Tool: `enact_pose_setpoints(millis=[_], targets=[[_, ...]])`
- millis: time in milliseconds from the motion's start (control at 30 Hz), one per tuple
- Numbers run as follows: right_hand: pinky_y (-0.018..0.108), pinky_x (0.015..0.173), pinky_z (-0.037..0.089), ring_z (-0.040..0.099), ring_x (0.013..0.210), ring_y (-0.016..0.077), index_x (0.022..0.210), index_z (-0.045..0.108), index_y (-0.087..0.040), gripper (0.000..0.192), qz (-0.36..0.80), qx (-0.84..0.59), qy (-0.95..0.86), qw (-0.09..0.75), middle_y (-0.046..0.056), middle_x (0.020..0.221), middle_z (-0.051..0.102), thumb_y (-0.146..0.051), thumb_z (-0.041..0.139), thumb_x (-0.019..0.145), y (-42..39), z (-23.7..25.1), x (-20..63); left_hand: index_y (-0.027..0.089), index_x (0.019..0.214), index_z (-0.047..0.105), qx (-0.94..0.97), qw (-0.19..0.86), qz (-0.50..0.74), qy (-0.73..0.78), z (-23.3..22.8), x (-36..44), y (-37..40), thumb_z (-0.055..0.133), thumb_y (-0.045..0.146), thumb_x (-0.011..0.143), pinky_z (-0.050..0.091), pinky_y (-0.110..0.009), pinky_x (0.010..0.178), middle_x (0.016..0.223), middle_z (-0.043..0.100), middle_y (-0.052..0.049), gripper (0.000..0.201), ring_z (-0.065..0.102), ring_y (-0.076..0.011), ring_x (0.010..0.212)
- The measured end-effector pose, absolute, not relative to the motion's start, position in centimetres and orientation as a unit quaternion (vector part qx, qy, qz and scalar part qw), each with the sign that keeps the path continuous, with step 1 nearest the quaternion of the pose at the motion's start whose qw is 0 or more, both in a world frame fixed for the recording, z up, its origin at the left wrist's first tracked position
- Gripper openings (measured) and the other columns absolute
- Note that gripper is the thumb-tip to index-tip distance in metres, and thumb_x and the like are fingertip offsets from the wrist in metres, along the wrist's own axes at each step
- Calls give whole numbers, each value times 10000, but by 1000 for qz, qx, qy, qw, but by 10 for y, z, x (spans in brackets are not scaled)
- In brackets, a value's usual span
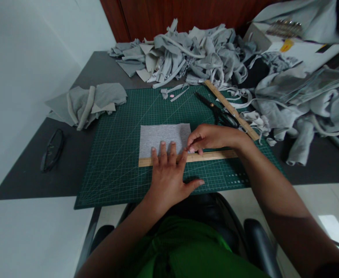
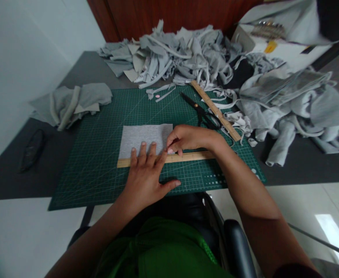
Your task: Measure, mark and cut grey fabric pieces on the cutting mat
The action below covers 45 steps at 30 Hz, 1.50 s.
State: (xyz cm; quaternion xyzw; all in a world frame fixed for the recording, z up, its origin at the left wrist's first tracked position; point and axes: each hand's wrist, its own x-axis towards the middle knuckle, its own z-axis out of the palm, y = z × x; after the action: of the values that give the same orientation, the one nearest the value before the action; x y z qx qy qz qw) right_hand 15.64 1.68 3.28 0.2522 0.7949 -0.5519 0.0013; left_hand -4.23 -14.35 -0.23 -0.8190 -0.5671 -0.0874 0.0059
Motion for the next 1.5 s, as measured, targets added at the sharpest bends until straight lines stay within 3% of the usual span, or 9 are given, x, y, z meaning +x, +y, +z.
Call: enact_pose_setpoints(millis=[1500], targets=[[246, 622, 484, 659, 656, 132, 915, 761, -156, 224, -568, 231, 790, -1, -17, 710, 701, -377, 735, 943, 21, 32, 160, 193, 1613, 419, -818, -1, -87, -568, 0, -42, -142, 576, 863, 855, 180, -725, 1258, 1691, 376, -208, 1023, 224, -513, 1589]])
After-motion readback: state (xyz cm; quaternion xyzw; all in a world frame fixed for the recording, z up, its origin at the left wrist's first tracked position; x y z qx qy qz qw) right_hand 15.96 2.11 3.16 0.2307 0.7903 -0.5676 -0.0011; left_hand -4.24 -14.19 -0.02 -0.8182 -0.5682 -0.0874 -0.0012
